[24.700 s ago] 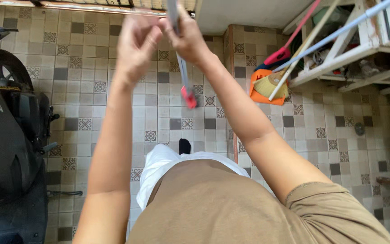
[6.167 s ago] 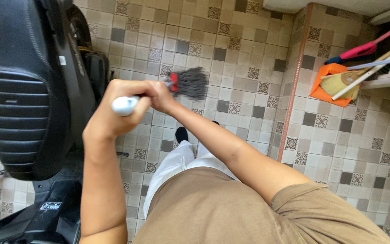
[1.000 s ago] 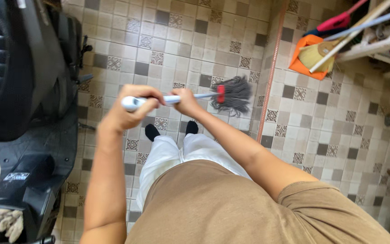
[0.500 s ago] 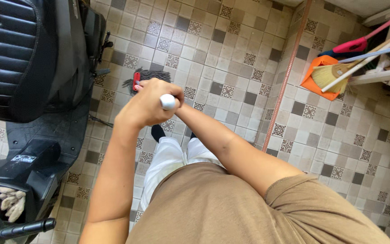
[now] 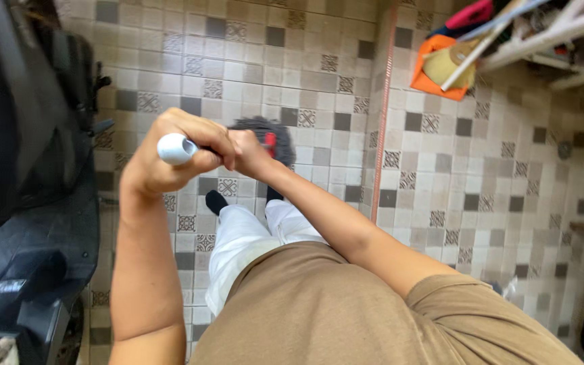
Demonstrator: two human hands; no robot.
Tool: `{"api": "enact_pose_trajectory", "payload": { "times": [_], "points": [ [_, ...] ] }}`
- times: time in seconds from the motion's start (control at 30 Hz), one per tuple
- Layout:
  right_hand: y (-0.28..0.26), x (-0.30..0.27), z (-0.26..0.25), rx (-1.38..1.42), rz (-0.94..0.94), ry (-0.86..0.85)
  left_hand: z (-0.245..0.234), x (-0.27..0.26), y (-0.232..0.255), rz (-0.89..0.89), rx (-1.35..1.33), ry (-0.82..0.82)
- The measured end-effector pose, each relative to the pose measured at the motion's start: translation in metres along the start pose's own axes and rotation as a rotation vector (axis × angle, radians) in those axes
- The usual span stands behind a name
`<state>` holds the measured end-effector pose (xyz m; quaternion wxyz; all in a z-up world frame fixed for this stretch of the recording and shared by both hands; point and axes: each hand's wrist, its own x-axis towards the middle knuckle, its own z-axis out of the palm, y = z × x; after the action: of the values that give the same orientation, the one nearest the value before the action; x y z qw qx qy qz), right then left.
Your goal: The person cleans the floor by first using a dry mop to sweep dust and debris in a tiled area near a motorcycle and bicycle, then dips the mop into a bucket of water to wet and wring it out by hand before continuing to mop the floor.
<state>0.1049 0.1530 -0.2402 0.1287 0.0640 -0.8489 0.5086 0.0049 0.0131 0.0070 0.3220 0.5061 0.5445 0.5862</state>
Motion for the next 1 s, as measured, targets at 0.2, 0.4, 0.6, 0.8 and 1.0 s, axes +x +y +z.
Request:
{"api": "enact_pose_trajectory", "payload": {
  "times": [0.2,0.4,0.6,0.8,1.0],
  "points": [
    [0.039,-0.085,-0.059,-0.084,0.193,0.076,0.064,0.006,-0.066,-0.033,-0.092,0.002],
    [0.083,-0.164,-0.049,-0.339,0.373,0.069,0.119,-0.041,-0.109,-0.323,-0.162,0.047],
    [0.052,-0.147,0.022,-0.414,0.351,0.109,0.089,-0.109,-0.072,-0.353,-0.022,0.125],
    [-0.034,-0.065,0.104,-0.046,0.216,0.114,0.025,-0.156,0.015,-0.181,0.158,0.199],
    [-0.056,-0.017,0.189,0.589,0.193,-0.064,0.014,-0.175,0.069,-0.273,0.455,0.212]
  ]
}}
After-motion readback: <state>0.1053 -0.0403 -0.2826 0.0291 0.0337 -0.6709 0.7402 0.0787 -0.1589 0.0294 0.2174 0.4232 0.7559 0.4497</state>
